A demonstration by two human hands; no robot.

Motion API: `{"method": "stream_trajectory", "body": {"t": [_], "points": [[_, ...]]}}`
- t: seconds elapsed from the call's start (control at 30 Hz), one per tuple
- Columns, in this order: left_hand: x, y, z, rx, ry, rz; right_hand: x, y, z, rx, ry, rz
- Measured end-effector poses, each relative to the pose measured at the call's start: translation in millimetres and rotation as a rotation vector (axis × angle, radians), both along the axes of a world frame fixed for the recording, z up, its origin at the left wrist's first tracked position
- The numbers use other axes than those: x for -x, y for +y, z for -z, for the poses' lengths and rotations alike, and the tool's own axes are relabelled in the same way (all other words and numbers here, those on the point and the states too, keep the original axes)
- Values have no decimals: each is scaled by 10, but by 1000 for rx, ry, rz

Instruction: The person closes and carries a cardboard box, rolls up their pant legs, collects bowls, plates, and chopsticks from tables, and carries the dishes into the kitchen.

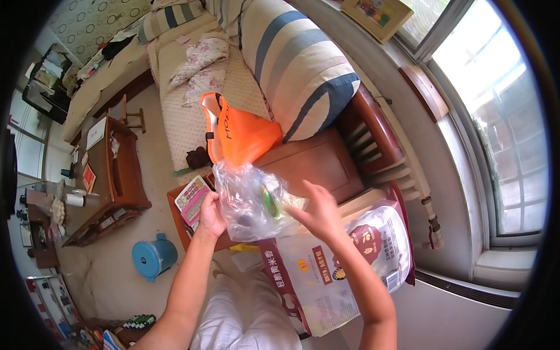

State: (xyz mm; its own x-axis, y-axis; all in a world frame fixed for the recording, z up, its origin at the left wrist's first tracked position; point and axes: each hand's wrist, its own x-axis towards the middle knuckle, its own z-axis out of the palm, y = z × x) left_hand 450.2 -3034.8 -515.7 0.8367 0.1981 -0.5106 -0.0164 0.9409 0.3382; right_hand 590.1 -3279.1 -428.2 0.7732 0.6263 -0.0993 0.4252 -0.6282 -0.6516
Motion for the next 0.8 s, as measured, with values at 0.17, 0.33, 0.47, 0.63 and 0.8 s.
{"method": "stream_trajectory", "body": {"t": [0.17, 0.33, 0.47, 0.63, 0.8], "points": [[213, 234, -134, 27, -15, -107, -87, 963, 957, 264, 340, -187], [1004, 750, -404, -110, 0, -177, -118, 1173, 1099, 256, 321, -83], [1983, 1357, 142, -16, -116, -207, -240, 1050, 857, -75, 712, 16], [2922, 1277, 515, -476, 816, -309, -165, 1061, 485, -157, 764, 66], [3539, 1048, 979, -443, 820, -310, -312, 870, 434, 37, 425, 146]]}}
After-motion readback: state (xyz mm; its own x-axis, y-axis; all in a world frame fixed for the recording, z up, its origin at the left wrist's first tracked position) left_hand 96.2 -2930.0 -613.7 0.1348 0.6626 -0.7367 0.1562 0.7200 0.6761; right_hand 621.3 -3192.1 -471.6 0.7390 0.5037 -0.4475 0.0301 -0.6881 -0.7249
